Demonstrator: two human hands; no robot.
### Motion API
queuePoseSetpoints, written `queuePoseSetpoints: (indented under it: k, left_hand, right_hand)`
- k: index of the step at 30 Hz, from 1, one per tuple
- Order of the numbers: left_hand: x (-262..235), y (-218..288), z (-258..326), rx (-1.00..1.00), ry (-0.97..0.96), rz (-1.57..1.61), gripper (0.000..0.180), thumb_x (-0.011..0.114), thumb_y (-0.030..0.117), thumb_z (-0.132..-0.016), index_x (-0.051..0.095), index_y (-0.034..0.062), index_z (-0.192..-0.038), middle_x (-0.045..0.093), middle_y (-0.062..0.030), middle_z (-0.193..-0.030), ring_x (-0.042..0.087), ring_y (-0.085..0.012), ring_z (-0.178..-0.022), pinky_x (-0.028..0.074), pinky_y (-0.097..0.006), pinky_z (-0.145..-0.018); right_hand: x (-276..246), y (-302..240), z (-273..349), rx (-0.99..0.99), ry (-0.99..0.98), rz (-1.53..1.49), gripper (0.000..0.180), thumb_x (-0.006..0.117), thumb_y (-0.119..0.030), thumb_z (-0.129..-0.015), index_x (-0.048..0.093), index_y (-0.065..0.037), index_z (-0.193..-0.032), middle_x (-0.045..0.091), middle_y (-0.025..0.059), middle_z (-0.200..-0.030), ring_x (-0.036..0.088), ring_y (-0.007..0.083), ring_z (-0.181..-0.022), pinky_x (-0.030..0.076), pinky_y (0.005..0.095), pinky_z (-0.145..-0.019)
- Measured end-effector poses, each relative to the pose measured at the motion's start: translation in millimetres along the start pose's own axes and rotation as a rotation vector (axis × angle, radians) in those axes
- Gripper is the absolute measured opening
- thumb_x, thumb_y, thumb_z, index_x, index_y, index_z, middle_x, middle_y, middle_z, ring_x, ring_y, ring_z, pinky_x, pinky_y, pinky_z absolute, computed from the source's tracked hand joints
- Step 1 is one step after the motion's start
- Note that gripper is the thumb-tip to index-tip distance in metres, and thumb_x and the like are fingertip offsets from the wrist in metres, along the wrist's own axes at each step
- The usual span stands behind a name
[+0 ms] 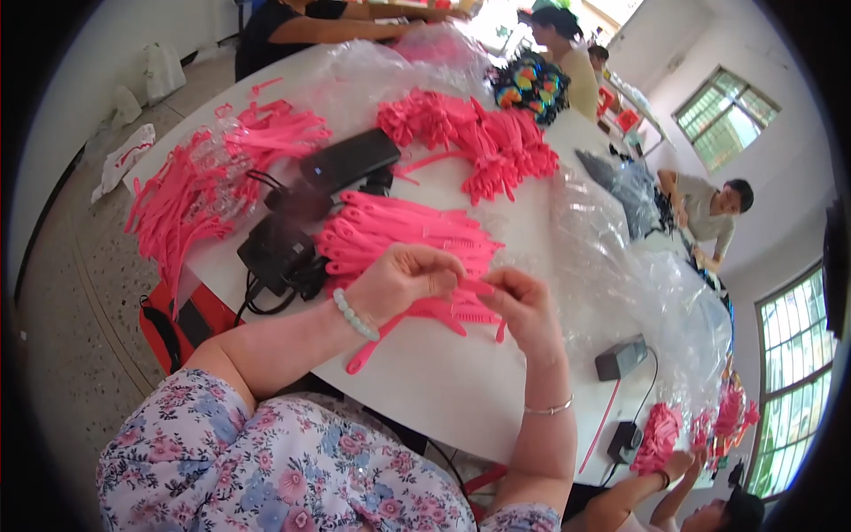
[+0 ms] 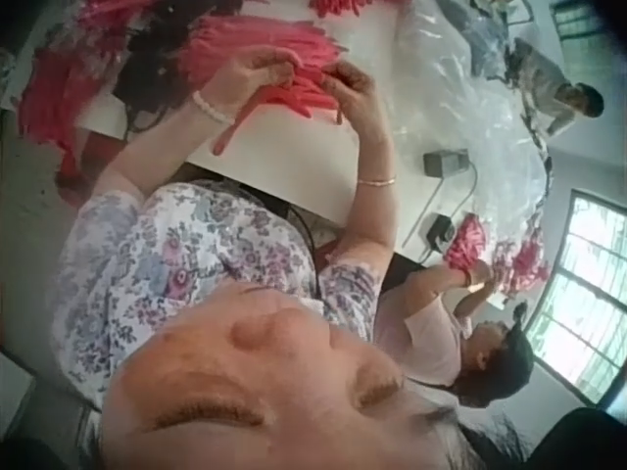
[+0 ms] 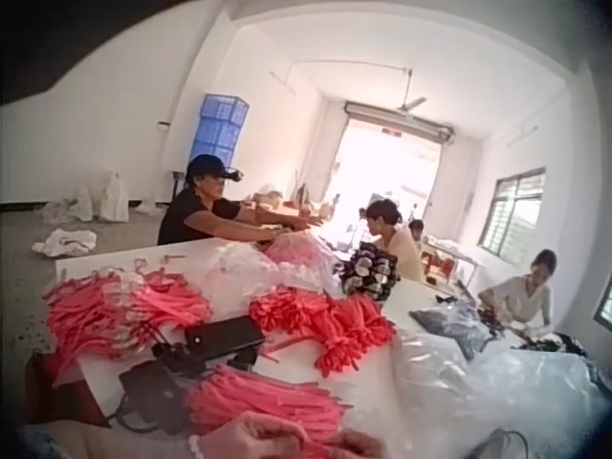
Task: Bundling and packaging pink fabric straps at a production table.
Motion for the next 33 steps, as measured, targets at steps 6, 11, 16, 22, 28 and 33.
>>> queuePoseSetpoints:
  k: [6,11,16,22,28,33]
  left_hand:
    - [14.1,16.2,2.3,0.078,-0.103,-0.457,0.010,0.059,-0.002,-0.082,0.058,-0.0002,-0.092,0.057,0.0001,-0.084,0.055,-0.0065,-0.076,0.048,-0.021,-0.072]
    - [14.3,8.2,2.2,-0.006,-0.115,-0.295,0.009,0.060,0.000,-0.082,0.054,0.0017,-0.089,0.054,0.0012,-0.084,0.052,-0.0052,-0.077,0.045,-0.020,-0.070]
    - [10.9,4.3,4.9,-0.068,-0.069,-0.092,0.009,0.053,0.000,-0.081,0.053,0.0024,-0.089,0.053,0.0004,-0.088,0.051,-0.0054,-0.079,0.043,-0.019,-0.072]
    - [11.2,7.3,2.6,-0.052,-0.069,-0.151,0.021,0.049,0.000,-0.081,0.055,-0.0008,-0.101,0.055,-0.0027,-0.094,0.055,-0.0087,-0.079,0.049,-0.024,-0.069]
    - [9.3,9.4,2.6,0.002,-0.048,-0.218,0.023,0.046,-0.001,-0.085,0.056,-0.0025,-0.105,0.058,-0.0056,-0.098,0.058,-0.0107,-0.078,0.050,-0.024,-0.069]
    - [8.5,0.9,2.3,-0.109,-0.030,-0.262,0.014,0.051,-0.001,-0.083,0.053,-0.0015,-0.097,0.058,-0.0014,-0.081,0.052,-0.0044,-0.070,0.043,-0.019,-0.061]
  right_hand:
    - [7.9,1.6,-3.9,0.032,-0.071,-0.038,0.011,0.061,-0.008,-0.080,0.061,0.002,-0.084,0.056,-0.0029,-0.073,0.047,0.0032,-0.066,0.037,0.0178,-0.057]
    - [17.6,-4.3,1.0,0.077,-0.131,-0.074,0.010,0.060,-0.006,-0.078,0.061,0.002,-0.085,0.057,-0.0019,-0.075,0.048,0.0038,-0.068,0.038,0.0185,-0.058]
    - [13.9,8.6,-0.7,0.100,-0.120,-0.106,0.011,0.059,-0.005,-0.078,0.061,0.003,-0.086,0.056,-0.0011,-0.075,0.048,0.0039,-0.068,0.038,0.0182,-0.057]
    - [12.1,12.7,0.8,0.134,-0.163,-0.317,0.012,0.056,-0.001,-0.079,0.060,0.005,-0.088,0.055,0.0010,-0.074,0.046,0.0058,-0.063,0.037,0.0201,-0.055]
    - [14.3,10.2,-0.3,0.120,-0.166,-0.309,0.015,0.058,-0.003,-0.082,0.062,0.004,-0.094,0.059,0.0033,-0.075,0.051,0.0073,-0.064,0.040,0.0204,-0.056]
    - [14.0,-0.2,-0.1,0.036,-0.177,-0.143,0.018,0.061,-0.005,-0.083,0.062,0.003,-0.099,0.064,0.0055,-0.082,0.058,0.0084,-0.071,0.043,0.0196,-0.059]
Point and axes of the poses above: each hand's wrist, its own z-axis away from the middle knuckle, its own x-axis out of the palm, y = z × x, the point moved 9 cm from there along -z, towards the middle knuckle
